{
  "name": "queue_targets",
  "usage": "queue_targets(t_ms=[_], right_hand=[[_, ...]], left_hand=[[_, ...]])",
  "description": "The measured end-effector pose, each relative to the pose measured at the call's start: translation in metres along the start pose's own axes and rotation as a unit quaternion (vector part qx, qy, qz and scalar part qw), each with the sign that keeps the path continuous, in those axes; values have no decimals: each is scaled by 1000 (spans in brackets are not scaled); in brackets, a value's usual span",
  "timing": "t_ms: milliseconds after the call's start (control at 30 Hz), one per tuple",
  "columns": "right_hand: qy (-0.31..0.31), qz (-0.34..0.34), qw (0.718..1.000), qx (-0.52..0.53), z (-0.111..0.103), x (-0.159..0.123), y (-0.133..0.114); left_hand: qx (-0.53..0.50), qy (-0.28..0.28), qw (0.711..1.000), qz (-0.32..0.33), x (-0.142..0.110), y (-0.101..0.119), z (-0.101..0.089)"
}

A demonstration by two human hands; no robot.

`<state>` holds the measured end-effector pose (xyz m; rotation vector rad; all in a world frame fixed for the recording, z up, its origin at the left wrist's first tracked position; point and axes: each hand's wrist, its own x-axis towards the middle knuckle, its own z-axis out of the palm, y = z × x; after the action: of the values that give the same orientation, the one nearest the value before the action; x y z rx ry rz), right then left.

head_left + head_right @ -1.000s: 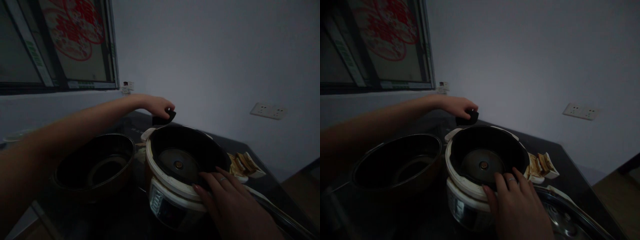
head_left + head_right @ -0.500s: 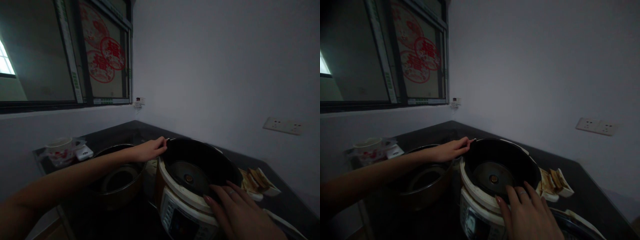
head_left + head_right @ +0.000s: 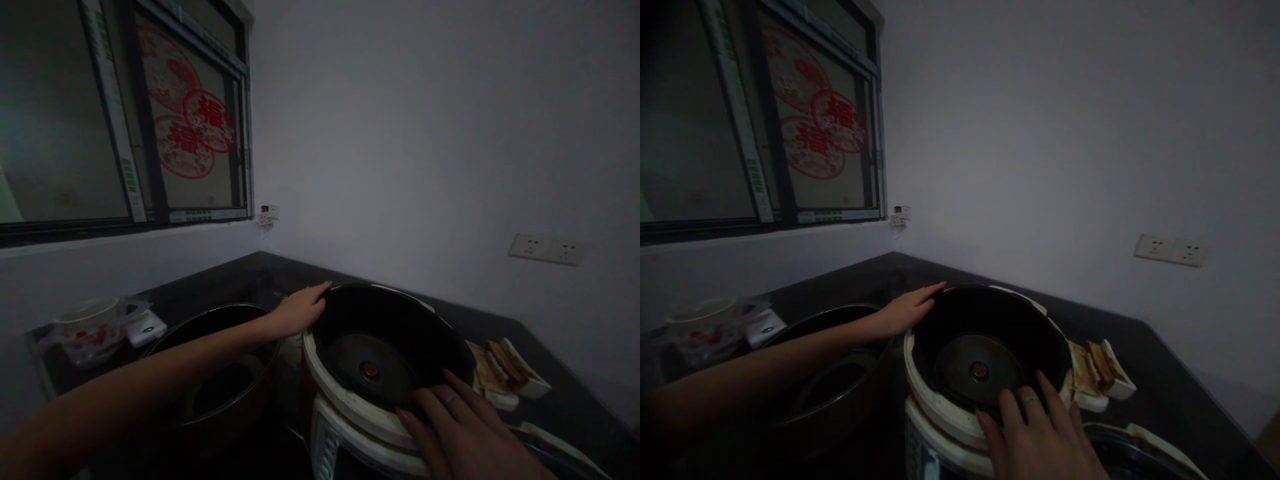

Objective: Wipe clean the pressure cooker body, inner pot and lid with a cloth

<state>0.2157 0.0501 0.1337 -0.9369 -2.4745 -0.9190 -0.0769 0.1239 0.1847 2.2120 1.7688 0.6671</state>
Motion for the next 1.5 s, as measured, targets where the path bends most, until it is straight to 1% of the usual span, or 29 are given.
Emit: queue_targets(t_ms=[100,200,233,267,400,467,600,700,767,900,967,1000,1067,1167,1267,1367,1433,1500], right_hand=[[-12,-9,1000,-2,-3,-2,1],[-25,-13,1000,-2,-9,0,-1],[-30,-17,999,1,-12,2,-2],[-32,-17,999,2,-15,4,-3],[-12,-1,1000,-23,-27,12,-8],[5,-14,999,-39,-31,13,-10],[30,-35,997,-63,-33,12,-12],[38,-27,997,-64,-32,12,-14],[28,-11,998,-51,-33,13,-16],[-4,27,1000,-14,-37,16,-16],[-6,24,1000,-6,-36,15,-15],[-4,18,1000,-5,-34,15,-14],[4,-3,1000,-6,-30,13,-13],[12,-18,1000,-12,-26,12,-11],[14,-12,1000,-21,-26,14,-11],[5,-1,1000,-18,-30,17,-12],[-1,15,1000,-17,-33,19,-14],[-4,26,1000,-18,-36,20,-16]], left_hand=[[-38,65,997,8,12,-13,3],[-15,115,993,29,16,-21,2],[-7,116,993,31,14,-22,1],[-5,105,994,30,12,-21,0],[-9,16,1000,13,-5,-13,-2],[2,-1,1000,-3,-10,-8,-2],[-6,15,999,-42,-6,-5,0],[-38,33,998,-37,-6,-7,0],[-59,42,997,-24,-16,-7,1],[-63,46,997,7,-46,-4,2],[-53,39,998,6,-54,-1,1],[-46,34,998,4,-54,-1,0],[-30,24,999,5,-45,-1,0],[-7,3,1000,6,-22,-3,0],[-14,-6,1000,5,1,-6,1],[-35,7,999,37,18,-11,1],[-38,5,998,54,29,-15,1],[-34,-3,998,58,41,-17,2]])
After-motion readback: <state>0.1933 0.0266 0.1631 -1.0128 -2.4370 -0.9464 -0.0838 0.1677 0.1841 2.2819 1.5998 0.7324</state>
